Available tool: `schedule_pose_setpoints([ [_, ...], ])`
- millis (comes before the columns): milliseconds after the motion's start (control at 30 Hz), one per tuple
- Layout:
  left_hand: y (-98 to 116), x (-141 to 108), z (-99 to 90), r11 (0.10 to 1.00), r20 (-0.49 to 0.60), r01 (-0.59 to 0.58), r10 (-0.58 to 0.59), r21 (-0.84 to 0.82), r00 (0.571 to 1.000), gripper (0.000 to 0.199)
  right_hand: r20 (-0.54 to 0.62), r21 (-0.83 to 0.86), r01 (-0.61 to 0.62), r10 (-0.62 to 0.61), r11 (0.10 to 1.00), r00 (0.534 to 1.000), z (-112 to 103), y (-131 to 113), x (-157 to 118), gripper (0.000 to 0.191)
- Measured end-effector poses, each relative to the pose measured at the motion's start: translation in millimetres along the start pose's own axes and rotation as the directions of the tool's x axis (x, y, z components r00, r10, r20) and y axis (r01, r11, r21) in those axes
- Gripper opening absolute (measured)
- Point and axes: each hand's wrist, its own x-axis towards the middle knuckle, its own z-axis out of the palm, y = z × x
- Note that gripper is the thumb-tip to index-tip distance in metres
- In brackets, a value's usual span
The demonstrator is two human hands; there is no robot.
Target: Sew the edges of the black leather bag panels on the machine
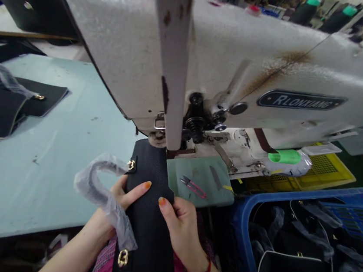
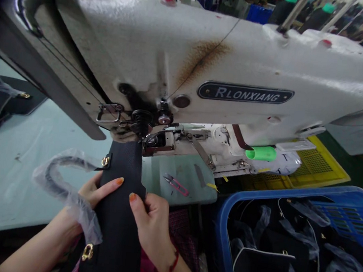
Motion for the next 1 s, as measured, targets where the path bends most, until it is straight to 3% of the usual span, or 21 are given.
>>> schedule_pose_setpoints([
  [300, 6.8, 2.9, 5.7, 0.998, 0.011, 0.017, -0.016, -0.055, 1.0, 0.061, -0.013, -0.001, -0.042, 0.042, 0.999, 0.999, 0.5, -2.7, 10.2, 0.049],
  [733, 30.9, 28.6, 13.5, 0.996, 0.012, -0.042, 0.043, -0.074, 0.999, 0.06, -0.001, 0.08, -0.055, 0.055, 0.995, 0.998, 0.7, -8.9, 42.9, 0.051],
  [1000, 39.4, 44.9, 13.4, 0.995, 0.08, -0.034, 0.042, -0.096, 0.996, 0.05, 0.007, 0.126, -0.049, 0.048, 0.991, 0.999, 2.9, -14.6, 62.5, 0.049],
])
